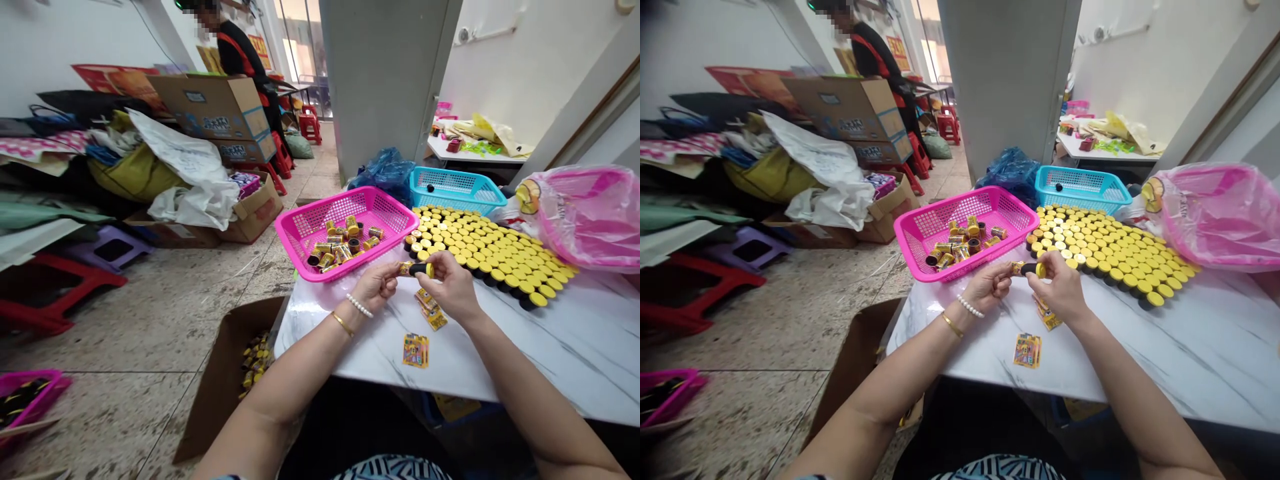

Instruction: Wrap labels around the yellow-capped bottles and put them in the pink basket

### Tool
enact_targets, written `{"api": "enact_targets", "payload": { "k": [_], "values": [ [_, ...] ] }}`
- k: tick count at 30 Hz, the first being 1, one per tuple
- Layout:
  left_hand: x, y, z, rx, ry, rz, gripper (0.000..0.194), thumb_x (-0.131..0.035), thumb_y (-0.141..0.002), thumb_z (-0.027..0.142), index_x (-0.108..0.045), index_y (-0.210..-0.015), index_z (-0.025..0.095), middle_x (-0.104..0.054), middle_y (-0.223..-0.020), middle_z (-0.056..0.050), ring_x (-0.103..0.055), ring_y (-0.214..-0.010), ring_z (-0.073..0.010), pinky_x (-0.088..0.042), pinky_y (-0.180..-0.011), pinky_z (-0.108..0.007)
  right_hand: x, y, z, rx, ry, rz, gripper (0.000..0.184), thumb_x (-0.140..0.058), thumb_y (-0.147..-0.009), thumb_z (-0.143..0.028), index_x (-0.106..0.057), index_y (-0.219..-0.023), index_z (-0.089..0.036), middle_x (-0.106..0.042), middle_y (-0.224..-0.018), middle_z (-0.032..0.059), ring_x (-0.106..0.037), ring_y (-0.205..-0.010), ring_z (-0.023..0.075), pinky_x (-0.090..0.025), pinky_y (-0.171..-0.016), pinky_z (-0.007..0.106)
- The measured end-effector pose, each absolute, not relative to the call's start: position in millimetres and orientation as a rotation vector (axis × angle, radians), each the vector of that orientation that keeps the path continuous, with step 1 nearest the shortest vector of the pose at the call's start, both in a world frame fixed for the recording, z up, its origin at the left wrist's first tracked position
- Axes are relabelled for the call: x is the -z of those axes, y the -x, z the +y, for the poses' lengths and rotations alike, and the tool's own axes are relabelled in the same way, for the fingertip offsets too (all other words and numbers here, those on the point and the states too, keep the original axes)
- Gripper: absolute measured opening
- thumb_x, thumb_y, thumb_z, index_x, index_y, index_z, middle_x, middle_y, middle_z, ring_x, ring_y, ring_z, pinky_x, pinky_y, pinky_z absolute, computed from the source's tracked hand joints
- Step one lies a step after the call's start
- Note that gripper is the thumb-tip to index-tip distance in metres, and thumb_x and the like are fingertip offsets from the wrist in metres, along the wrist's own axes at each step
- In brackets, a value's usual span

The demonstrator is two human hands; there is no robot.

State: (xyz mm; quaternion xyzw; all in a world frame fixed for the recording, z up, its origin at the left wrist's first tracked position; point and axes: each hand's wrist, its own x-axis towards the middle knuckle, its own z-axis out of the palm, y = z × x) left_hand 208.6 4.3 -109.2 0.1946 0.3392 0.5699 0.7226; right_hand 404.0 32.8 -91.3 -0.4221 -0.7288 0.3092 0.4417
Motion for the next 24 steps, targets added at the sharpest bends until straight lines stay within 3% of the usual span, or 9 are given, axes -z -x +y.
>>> {"api": "enact_targets", "payload": {
  "k": [6, 11, 16, 21, 24],
  "values": [
    [109, -207, 4, -1.223, -0.463, 0.75, 0.018, -0.083, -0.077, 0.016, -0.071, -0.087, 0.006, -0.074, -0.081, -0.009, -0.035, -0.041, 0.0024, -0.019, -0.035, -0.01, 100, -409, 34, -1.349, 0.879, -1.52, 0.04, -0.085, -0.078, -0.044, -0.057, -0.101, -0.025, -0.078, -0.095, 0.0029, -0.08, -0.08, 0.0212, -0.068, -0.077, 0.038],
    [112, -207, 5, -1.207, -0.457, 0.77, 0.021, -0.083, -0.078, 0.018, -0.069, -0.091, 0.008, -0.071, -0.076, -0.004, -0.041, -0.041, 0.0011, -0.021, -0.035, -0.01, 97, -409, 33, -1.482, 0.877, -1.425, 0.044, -0.088, -0.076, -0.045, -0.057, -0.099, -0.024, -0.08, -0.109, 0.0067, -0.079, -0.072, 0.0182, -0.069, -0.071, 0.037],
    [116, -209, 5, -1.201, -0.48, 0.77, 0.023, -0.084, -0.078, 0.02, -0.067, -0.089, 0.009, -0.074, -0.083, -0.007, -0.037, -0.04, 0.002, -0.019, -0.035, -0.011, 100, -409, 28, -1.342, 0.904, -1.513, 0.041, -0.084, -0.079, -0.046, -0.058, -0.102, -0.025, -0.078, -0.12, 0.0091, -0.078, -0.075, 0.0195, -0.067, -0.059, 0.032],
    [119, -209, 6, -1.196, -0.509, 0.769, 0.031, -0.09, -0.071, 0.025, -0.069, -0.086, 0.009, -0.07, -0.078, -0.003, -0.035, -0.042, 0.0026, -0.017, -0.037, -0.01, 108, -410, 23, -0.958, 0.956, -1.763, 0.031, -0.077, -0.085, -0.04, -0.063, -0.109, -0.026, -0.076, -0.126, 0.0099, -0.078, -0.085, 0.021, -0.069, -0.077, 0.038],
    [121, -208, 8, -1.193, -0.538, 0.779, 0.034, -0.092, -0.068, 0.029, -0.071, -0.084, 0.009, -0.071, -0.078, -0.004, -0.035, -0.044, 0.002, -0.016, -0.039, -0.012, 108, -410, 24, -0.929, 0.956, -1.806, 0.029, -0.075, -0.087, -0.041, -0.062, -0.109, -0.027, -0.078, -0.124, 0.009, -0.077, -0.082, 0.0204, -0.066, -0.074, 0.037]
  ]
}}
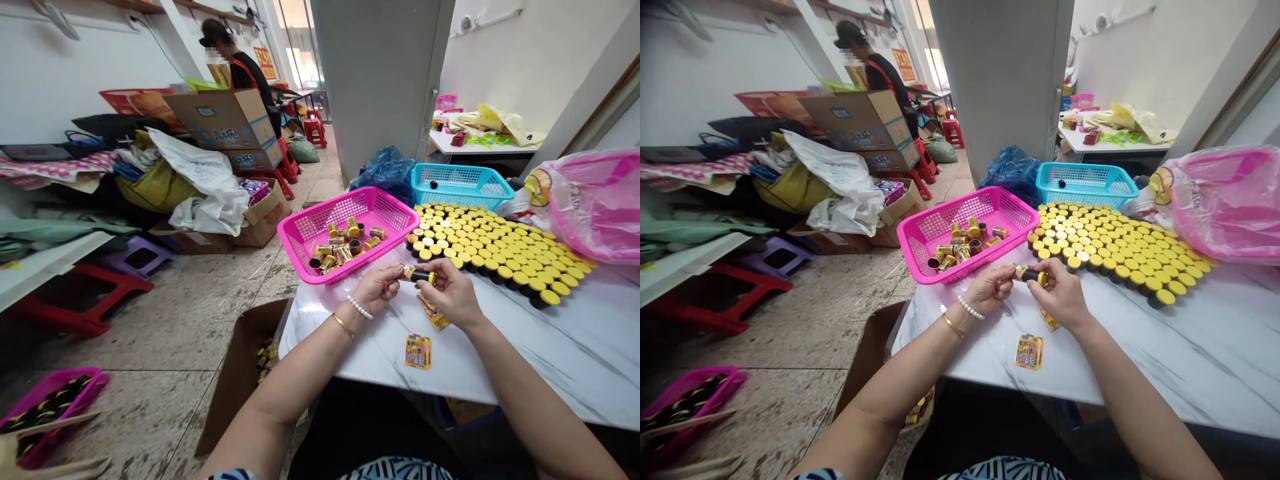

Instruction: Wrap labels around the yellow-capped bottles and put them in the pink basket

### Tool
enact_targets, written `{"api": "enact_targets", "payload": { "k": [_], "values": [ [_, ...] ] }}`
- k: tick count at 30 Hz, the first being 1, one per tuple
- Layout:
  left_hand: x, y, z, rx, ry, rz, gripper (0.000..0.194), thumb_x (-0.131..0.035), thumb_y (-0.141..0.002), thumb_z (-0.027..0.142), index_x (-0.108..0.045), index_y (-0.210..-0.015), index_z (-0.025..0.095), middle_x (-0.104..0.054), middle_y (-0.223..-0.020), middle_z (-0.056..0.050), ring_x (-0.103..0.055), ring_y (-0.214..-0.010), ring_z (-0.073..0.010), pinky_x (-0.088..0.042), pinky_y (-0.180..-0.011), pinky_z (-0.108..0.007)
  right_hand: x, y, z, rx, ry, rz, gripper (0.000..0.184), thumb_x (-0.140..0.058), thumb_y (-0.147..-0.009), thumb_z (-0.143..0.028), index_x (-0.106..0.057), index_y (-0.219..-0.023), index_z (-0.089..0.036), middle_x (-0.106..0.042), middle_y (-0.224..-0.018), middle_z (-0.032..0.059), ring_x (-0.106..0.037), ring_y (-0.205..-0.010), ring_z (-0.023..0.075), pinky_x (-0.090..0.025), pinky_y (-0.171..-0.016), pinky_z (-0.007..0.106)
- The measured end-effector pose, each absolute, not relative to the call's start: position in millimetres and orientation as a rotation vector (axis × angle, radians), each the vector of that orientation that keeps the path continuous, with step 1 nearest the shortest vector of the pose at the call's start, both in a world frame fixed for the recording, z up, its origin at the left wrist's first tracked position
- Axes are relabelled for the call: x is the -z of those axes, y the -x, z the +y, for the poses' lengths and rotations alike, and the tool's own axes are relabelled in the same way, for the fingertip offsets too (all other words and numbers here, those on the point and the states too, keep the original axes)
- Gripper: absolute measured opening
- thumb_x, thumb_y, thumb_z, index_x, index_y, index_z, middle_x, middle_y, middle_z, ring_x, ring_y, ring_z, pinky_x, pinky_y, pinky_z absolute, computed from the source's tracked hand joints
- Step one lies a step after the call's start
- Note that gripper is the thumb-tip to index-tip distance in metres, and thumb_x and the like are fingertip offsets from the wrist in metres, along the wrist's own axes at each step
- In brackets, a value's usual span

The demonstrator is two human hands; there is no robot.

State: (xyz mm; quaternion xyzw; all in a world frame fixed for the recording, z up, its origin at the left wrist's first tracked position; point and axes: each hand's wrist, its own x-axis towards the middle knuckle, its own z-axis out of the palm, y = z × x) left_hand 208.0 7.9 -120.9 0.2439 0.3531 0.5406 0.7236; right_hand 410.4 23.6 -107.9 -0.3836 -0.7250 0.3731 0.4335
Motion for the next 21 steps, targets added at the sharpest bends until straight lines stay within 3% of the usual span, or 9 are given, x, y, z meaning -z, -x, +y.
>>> {"api": "enact_targets", "payload": {
  "k": [6, 9, 13, 15, 18, 21],
  "values": [
    [117, -214, -3, -1.247, -0.679, 0.905, 0.043, -0.092, -0.064, 0.042, -0.08, -0.086, 0.006, -0.075, -0.082, -0.013, -0.038, -0.045, -0.0028, -0.012, -0.041, -0.022, 112, -422, 25, -0.593, 1.028, -1.917, 0.035, -0.073, -0.086, -0.051, -0.071, -0.113, -0.029, -0.08, -0.105, 0.0063, -0.075, -0.082, 0.0235, -0.063, -0.082, 0.041],
    [122, -214, 3, -1.388, -0.7, 1.03, 0.049, -0.095, -0.058, 0.047, -0.081, -0.084, 0.009, -0.068, -0.069, -0.008, -0.039, -0.047, -0.0049, -0.018, -0.043, -0.023, 128, -428, 37, -0.509, 1.021, -1.912, 0.046, -0.08, -0.074, -0.06, -0.075, -0.111, -0.032, -0.081, -0.096, 0.0062, -0.077, -0.081, 0.0284, -0.065, -0.073, 0.041],
    [130, -210, 12, -1.431, -0.785, 0.964, 0.073, -0.102, -0.045, 0.048, -0.08, -0.106, 0.015, -0.072, -0.094, -0.011, -0.066, -0.072, -0.0157, -0.045, -0.056, -0.026, 143, -425, 48, -0.57, 0.97, -1.848, 0.045, -0.084, -0.07, -0.06, -0.077, -0.107, -0.035, -0.079, -0.087, 0.0061, -0.074, -0.068, 0.0276, -0.065, -0.057, 0.039],
    [131, -208, 10, -1.267, -0.867, 0.869, 0.075, -0.103, -0.047, 0.048, -0.078, -0.11, 0.014, -0.072, -0.096, -0.011, -0.07, -0.077, -0.0183, -0.053, -0.067, -0.031, 142, -421, 46, -0.604, 0.868, -1.826, 0.042, -0.085, -0.072, -0.056, -0.077, -0.106, -0.031, -0.08, -0.1, 0.0081, -0.075, -0.074, 0.0259, -0.069, -0.064, 0.039],
    [126, -207, 3, -1.146, -0.942, 0.9, 0.069, -0.101, -0.052, 0.048, -0.076, -0.104, 0.011, -0.072, -0.088, -0.007, -0.065, -0.069, -0.0131, -0.052, -0.067, -0.029, 132, -418, 39, -0.658, 0.717, -1.878, 0.033, -0.08, -0.083, -0.045, -0.076, -0.109, -0.026, -0.074, -0.12, 0.0111, -0.075, -0.105, 0.0269, -0.07, -0.083, 0.038],
    [118, -203, 1, -1.225, -1.001, 0.953, 0.058, -0.099, -0.056, 0.045, -0.072, -0.093, 0.01, -0.069, -0.082, -0.004, -0.061, -0.065, -0.0109, -0.05, -0.064, -0.027, 120, -420, 35, -0.621, 0.678, -1.932, 0.023, -0.075, -0.089, -0.033, -0.075, -0.111, -0.026, -0.071, -0.116, 0.01, -0.072, -0.11, 0.0254, -0.068, -0.091, 0.041]
  ]
}}
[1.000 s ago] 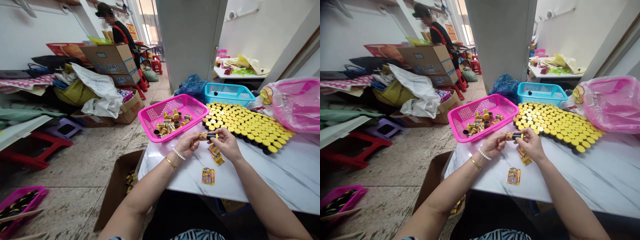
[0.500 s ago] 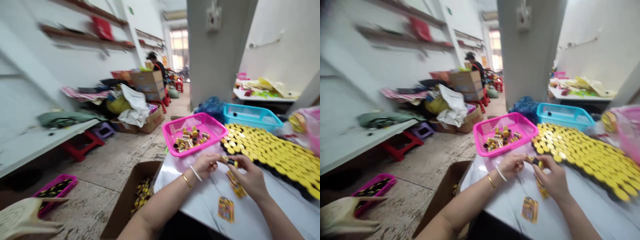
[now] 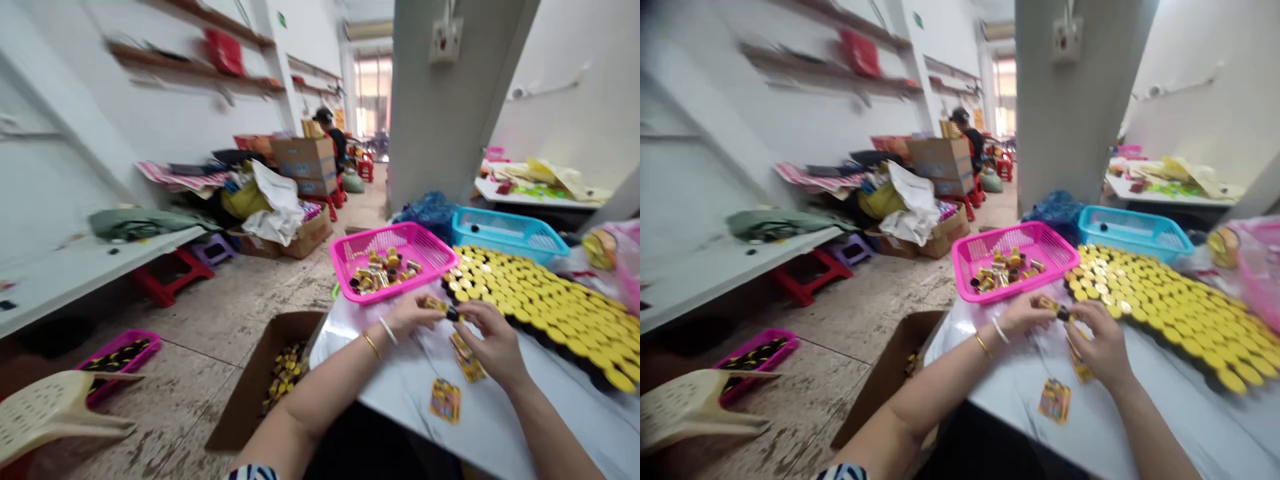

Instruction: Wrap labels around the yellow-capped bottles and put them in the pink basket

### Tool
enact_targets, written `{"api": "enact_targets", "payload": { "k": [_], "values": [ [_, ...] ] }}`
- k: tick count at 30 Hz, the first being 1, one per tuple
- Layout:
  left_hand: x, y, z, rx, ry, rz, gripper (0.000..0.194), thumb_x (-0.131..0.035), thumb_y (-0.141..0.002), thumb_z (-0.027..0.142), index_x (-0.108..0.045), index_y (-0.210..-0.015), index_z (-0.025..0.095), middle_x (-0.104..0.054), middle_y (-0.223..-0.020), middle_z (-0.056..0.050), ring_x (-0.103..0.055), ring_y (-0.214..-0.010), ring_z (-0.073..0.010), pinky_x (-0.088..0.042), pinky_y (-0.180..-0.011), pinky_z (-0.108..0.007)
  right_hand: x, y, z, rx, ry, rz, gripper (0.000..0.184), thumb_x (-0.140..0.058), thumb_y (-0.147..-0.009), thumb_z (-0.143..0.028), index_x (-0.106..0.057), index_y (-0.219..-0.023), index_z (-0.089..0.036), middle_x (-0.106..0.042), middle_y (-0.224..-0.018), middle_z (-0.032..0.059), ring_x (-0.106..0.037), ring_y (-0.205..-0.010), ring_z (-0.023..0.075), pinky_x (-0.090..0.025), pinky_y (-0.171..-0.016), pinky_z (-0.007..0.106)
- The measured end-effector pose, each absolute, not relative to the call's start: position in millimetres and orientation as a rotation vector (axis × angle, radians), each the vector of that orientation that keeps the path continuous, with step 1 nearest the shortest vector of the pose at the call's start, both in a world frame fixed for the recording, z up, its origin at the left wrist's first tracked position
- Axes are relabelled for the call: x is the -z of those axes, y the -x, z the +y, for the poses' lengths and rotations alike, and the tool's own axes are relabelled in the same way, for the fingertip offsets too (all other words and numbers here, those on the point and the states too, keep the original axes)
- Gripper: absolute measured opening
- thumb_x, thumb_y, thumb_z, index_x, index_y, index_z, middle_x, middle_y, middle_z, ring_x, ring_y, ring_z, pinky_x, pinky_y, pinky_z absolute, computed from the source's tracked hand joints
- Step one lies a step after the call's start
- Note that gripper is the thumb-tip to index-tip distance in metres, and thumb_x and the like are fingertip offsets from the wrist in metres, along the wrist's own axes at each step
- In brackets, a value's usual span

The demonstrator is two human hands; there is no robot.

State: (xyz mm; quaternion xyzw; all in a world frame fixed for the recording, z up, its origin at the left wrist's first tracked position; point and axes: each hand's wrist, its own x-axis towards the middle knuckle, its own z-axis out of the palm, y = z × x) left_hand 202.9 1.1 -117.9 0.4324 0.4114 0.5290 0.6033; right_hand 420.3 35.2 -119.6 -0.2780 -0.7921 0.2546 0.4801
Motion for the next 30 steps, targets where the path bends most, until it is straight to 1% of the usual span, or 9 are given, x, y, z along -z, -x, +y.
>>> {"api": "enact_targets", "payload": {
  "k": [2, 5, 8, 12, 16, 19, 22, 26, 30],
  "values": [
    [114, -200, 3, -1.276, -1.08, 0.961, 0.053, -0.098, -0.059, 0.04, -0.07, -0.091, 0.01, -0.07, -0.085, -0.006, -0.063, -0.068, -0.0126, -0.052, -0.065, -0.028, 114, -422, 34, -0.531, 0.677, -1.977, 0.024, -0.075, -0.089, -0.029, -0.075, -0.113, -0.027, -0.071, -0.115, 0.0087, -0.072, -0.105, 0.0234, -0.067, -0.091, 0.041],
    [112, -198, 5, -1.234, -1.056, 0.909, 0.054, -0.097, -0.063, 0.032, -0.073, -0.108, 0.012, -0.074, -0.1, -0.007, -0.066, -0.073, -0.0133, -0.054, -0.069, -0.029, 110, -419, 31, -0.544, 0.667, -2.0, 0.03, -0.074, -0.09, -0.026, -0.07, -0.12, -0.027, -0.071, -0.116, 0.0071, -0.072, -0.104, 0.0214, -0.067, -0.09, 0.039],
    [111, -200, 2, -1.179, -1.107, 0.911, 0.049, -0.096, -0.068, 0.03, -0.076, -0.109, 0.012, -0.076, -0.094, -0.007, -0.067, -0.072, -0.0123, -0.054, -0.073, -0.029, 109, -411, 25, -0.494, 0.662, -2.005, 0.027, -0.076, -0.091, -0.027, -0.071, -0.117, -0.026, -0.074, -0.109, 0.0064, -0.073, -0.099, 0.0207, -0.066, -0.088, 0.038],
    [110, -199, 0, -1.166, -1.17, 0.929, 0.047, -0.095, -0.071, 0.038, -0.077, -0.105, 0.01, -0.076, -0.084, -0.006, -0.069, -0.073, -0.0132, -0.054, -0.074, -0.027, 111, -402, 22, -0.383, 0.69, -1.994, 0.019, -0.077, -0.091, -0.03, -0.073, -0.109, -0.024, -0.074, -0.089, 0.0036, -0.07, -0.078, 0.018, -0.063, -0.076, 0.036],
    [109, -191, 5, -1.067, -0.997, 0.891, 0.064, -0.092, -0.072, 0.052, -0.073, -0.118, 0.013, -0.077, -0.094, -0.009, -0.07, -0.07, -0.014, -0.055, -0.066, -0.027, 112, -408, 30, -0.264, 0.624, -2.005, 0.023, -0.076, -0.092, -0.024, -0.074, -0.115, -0.025, -0.077, -0.108, 0.0083, -0.074, -0.094, 0.0217, -0.063, -0.087, 0.04],
    [111, -188, 7, -1.029, -0.983, 0.921, 0.059, -0.093, -0.071, 0.051, -0.072, -0.109, 0.012, -0.076, -0.092, -0.009, -0.068, -0.067, -0.0119, -0.052, -0.064, -0.025, 115, -414, 35, -0.225, 0.541, -2.046, 0.024, -0.075, -0.091, -0.02, -0.076, -0.115, -0.026, -0.078, -0.115, 0.0091, -0.074, -0.107, 0.0239, -0.062, -0.096, 0.042],
    [113, -190, 6, -1.079, -1.117, 0.945, 0.049, -0.094, -0.072, 0.044, -0.072, -0.101, 0.011, -0.074, -0.083, -0.005, -0.064, -0.065, -0.0099, -0.048, -0.064, -0.024, 123, -410, 34, -0.402, 0.632, -1.994, 0.022, -0.081, -0.087, -0.026, -0.078, -0.109, -0.026, -0.081, -0.106, 0.0074, -0.076, -0.099, 0.0234, -0.063, -0.093, 0.042],
    [114, -196, 4, -1.132, -1.225, 0.989, 0.048, -0.094, -0.07, 0.041, -0.073, -0.102, 0.011, -0.072, -0.079, -0.003, -0.062, -0.066, -0.0097, -0.046, -0.064, -0.023, 134, -399, 31, -1.031, 0.864, -1.688, 0.028, -0.086, -0.081, -0.044, -0.078, -0.096, -0.022, -0.08, -0.086, 0.004, -0.074, -0.074, 0.0191, -0.063, -0.073, 0.035],
    [117, -198, 8, -1.082, -1.128, 0.979, 0.054, -0.091, -0.071, 0.052, -0.072, -0.099, 0.01, -0.069, -0.073, -0.002, -0.06, -0.059, -0.0089, -0.043, -0.057, -0.022, 128, -400, 38, -1.48, 0.771, -1.519, 0.046, -0.09, -0.074, -0.044, -0.078, -0.113, -0.024, -0.08, -0.089, 0.0008, -0.071, -0.069, 0.0138, -0.061, -0.066, 0.03]
  ]
}}
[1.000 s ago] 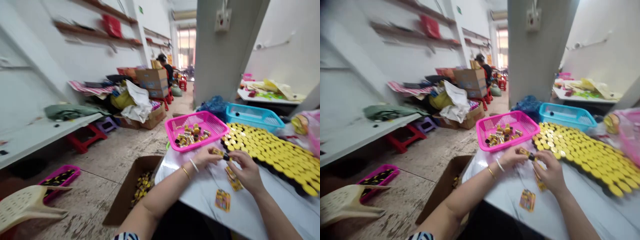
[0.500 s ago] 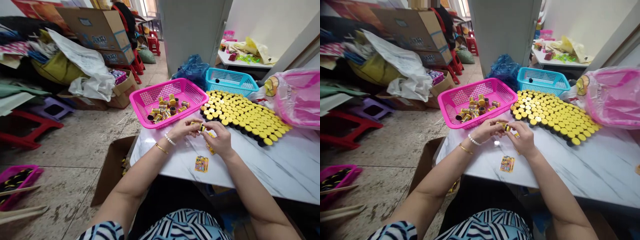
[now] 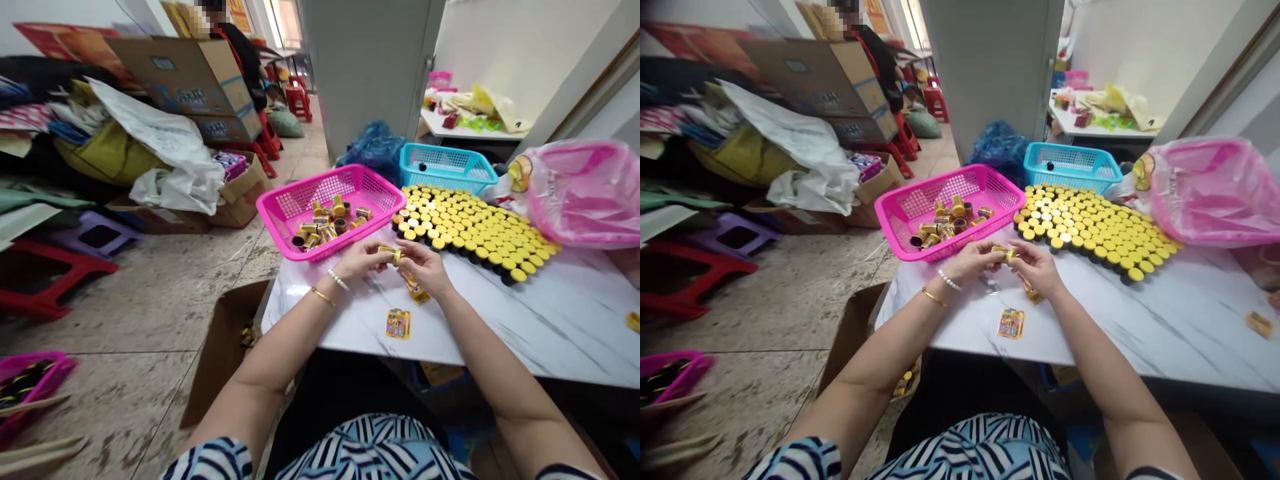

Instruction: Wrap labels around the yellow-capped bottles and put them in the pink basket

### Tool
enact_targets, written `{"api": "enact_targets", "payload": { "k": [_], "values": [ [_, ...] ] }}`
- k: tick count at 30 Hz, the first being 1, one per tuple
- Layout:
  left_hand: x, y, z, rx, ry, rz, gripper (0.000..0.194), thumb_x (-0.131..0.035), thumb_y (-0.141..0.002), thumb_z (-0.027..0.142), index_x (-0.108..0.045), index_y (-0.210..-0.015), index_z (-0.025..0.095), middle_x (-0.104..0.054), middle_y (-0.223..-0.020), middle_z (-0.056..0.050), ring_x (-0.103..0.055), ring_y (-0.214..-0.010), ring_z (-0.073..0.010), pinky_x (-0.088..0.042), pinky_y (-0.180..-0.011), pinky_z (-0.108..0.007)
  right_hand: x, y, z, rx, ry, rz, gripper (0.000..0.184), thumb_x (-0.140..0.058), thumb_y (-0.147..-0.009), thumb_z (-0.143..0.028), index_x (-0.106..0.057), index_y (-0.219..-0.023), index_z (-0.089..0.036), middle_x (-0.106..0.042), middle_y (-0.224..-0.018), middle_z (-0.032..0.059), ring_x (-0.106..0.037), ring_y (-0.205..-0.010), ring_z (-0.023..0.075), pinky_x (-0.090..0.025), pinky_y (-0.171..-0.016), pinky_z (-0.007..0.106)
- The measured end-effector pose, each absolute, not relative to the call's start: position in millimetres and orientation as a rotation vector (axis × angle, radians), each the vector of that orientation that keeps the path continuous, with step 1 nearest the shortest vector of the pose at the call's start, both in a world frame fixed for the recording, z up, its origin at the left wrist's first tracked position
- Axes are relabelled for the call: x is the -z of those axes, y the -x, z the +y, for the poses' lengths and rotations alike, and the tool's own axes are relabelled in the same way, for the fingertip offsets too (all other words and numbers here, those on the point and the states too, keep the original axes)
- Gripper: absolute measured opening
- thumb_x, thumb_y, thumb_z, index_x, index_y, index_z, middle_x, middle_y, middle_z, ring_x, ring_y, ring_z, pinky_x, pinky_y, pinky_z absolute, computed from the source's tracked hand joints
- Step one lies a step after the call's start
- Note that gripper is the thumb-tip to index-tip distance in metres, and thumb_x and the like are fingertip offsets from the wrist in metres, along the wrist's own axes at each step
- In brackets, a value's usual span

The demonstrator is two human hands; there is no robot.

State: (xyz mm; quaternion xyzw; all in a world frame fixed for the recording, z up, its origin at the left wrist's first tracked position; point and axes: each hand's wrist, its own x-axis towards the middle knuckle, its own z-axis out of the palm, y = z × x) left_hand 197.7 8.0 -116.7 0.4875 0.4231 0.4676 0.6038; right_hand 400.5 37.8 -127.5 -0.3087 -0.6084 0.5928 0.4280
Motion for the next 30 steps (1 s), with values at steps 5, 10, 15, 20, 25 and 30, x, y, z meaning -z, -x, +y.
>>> {"api": "enact_targets", "payload": {
  "k": [5, 10, 15, 20, 25, 30],
  "values": [
    [122, -202, 8, -1.019, -1.01, 0.828, 0.062, -0.092, -0.068, 0.061, -0.069, -0.095, 0.011, -0.07, -0.076, -0.003, -0.061, -0.054, -0.0079, -0.044, -0.051, -0.02, 122, -403, 36, -1.564, 0.774, -1.485, 0.038, -0.093, -0.07, -0.04, -0.079, -0.1, -0.022, -0.076, -0.073, -0.0023, -0.068, -0.058, 0.012, -0.06, -0.058, 0.027],
    [127, -208, 6, -0.936, -0.93, 0.962, 0.064, -0.076, -0.079, 0.075, -0.066, -0.087, 0.013, -0.067, -0.061, -0.002, -0.051, -0.036, -0.007, -0.031, -0.035, -0.018, 130, -400, 35, -1.539, 0.798, -1.384, 0.031, -0.091, -0.072, -0.045, -0.073, -0.079, -0.021, -0.072, -0.068, -0.0033, -0.066, -0.05, 0.0108, -0.057, -0.049, 0.024],
    [126, -209, 7, -0.944, -0.878, 0.913, 0.063, -0.072, -0.084, 0.074, -0.067, -0.089, 0.012, -0.066, -0.058, -0.002, -0.047, -0.032, -0.0058, -0.025, -0.032, -0.016, 129, -401, 34, -1.391, 0.687, -1.545, 0.03, -0.093, -0.071, -0.04, -0.083, -0.095, -0.025, -0.069, -0.099, -0.0004, -0.072, -0.066, 0.0108, -0.066, -0.06, 0.028],
    [123, -208, 7, -0.907, -0.785, 0.892, 0.054, -0.077, -0.086, 0.064, -0.068, -0.086, 0.011, -0.066, -0.058, -0.002, -0.049, -0.032, -0.0059, -0.029, -0.032, -0.016, 127, -399, 29, -1.279, 0.652, -1.524, 0.023, -0.09, -0.076, -0.041, -0.082, -0.091, -0.024, -0.066, -0.097, 0.0003, -0.072, -0.067, 0.0117, -0.067, -0.06, 0.03],
    [126, -208, 6, -0.946, -0.779, 0.853, 0.055, -0.072, -0.088, 0.067, -0.068, -0.089, 0.012, -0.067, -0.058, -0.003, -0.052, -0.033, -0.0072, -0.03, -0.032, -0.017, 129, -400, 31, -1.292, 0.61, -1.563, 0.025, -0.092, -0.074, -0.032, -0.082, -0.095, -0.025, -0.062, -0.102, -0.0008, -0.072, -0.074, 0.011, -0.07, -0.069, 0.031],
    [128, -210, 5, -0.891, -0.843, 0.776, 0.048, -0.077, -0.087, 0.06, -0.067, -0.089, 0.013, -0.065, -0.056, 0.0, -0.047, -0.032, -0.0056, -0.026, -0.031, -0.016, 131, -397, 28, -1.37, 0.642, -1.46, 0.026, -0.093, -0.072, -0.035, -0.074, -0.084, -0.022, -0.061, -0.091, -0.0037, -0.073, -0.067, 0.0125, -0.07, -0.059, 0.032]
  ]
}}
